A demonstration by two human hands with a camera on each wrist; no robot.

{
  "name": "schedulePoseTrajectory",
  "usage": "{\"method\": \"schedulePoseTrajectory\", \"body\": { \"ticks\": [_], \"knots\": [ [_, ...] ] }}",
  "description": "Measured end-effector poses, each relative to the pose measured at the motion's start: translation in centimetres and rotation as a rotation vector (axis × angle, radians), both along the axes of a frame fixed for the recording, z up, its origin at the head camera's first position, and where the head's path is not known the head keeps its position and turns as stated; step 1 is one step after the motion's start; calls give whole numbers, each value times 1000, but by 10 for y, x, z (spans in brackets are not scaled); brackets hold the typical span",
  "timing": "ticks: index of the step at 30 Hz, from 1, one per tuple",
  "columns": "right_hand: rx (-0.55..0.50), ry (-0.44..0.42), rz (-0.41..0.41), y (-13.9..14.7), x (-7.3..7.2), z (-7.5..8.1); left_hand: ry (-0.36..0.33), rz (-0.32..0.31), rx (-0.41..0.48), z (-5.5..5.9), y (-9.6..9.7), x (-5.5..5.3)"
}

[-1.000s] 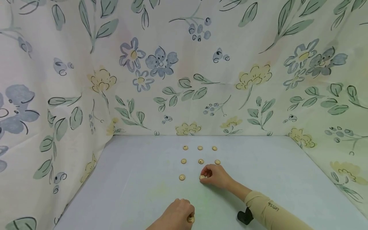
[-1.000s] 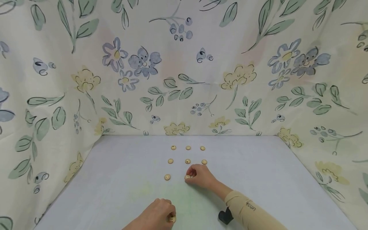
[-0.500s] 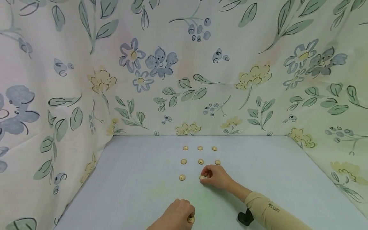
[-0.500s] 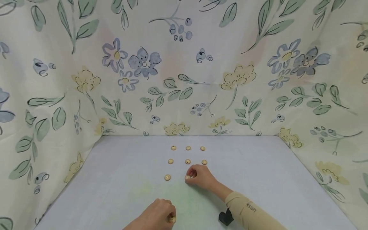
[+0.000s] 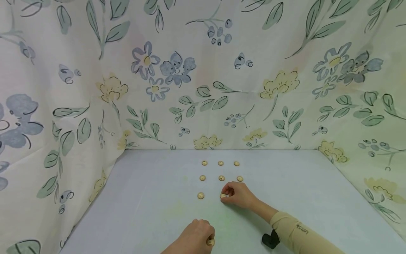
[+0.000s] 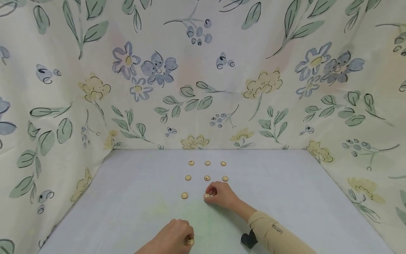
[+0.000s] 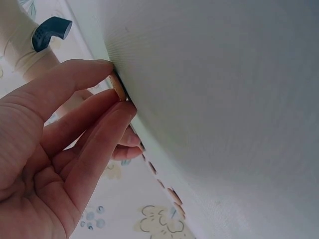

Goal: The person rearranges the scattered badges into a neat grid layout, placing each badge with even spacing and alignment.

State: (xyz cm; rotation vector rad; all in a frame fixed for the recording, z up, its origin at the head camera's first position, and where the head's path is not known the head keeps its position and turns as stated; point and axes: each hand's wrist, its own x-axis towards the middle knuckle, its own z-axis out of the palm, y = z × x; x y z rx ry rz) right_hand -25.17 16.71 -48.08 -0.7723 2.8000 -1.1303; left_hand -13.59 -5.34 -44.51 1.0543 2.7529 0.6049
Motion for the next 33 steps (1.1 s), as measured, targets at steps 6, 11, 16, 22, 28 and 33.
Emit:
{"method": "schedulePoseTrajectory", "body": {
  "ticks": [6,11,16,22,28,33],
  "knots": [
    [-19,10,23,1,1,0,0,-1,3,0,0,0],
    [-36,60,28,3,3,-1,18,-5,5,0,0,0],
    [-31,38,-3,5,8,-1,14,-11,20,0,-1,0],
    [-60,27,-30,12,18,-4,-13,-8,12,0,0,0],
    [-111,24,-33,20,32,-5,10,-6,24,0,0,0],
    [-147,11,-24,23,49,-3,19,-1,13,1,0,0]
  ]
}}
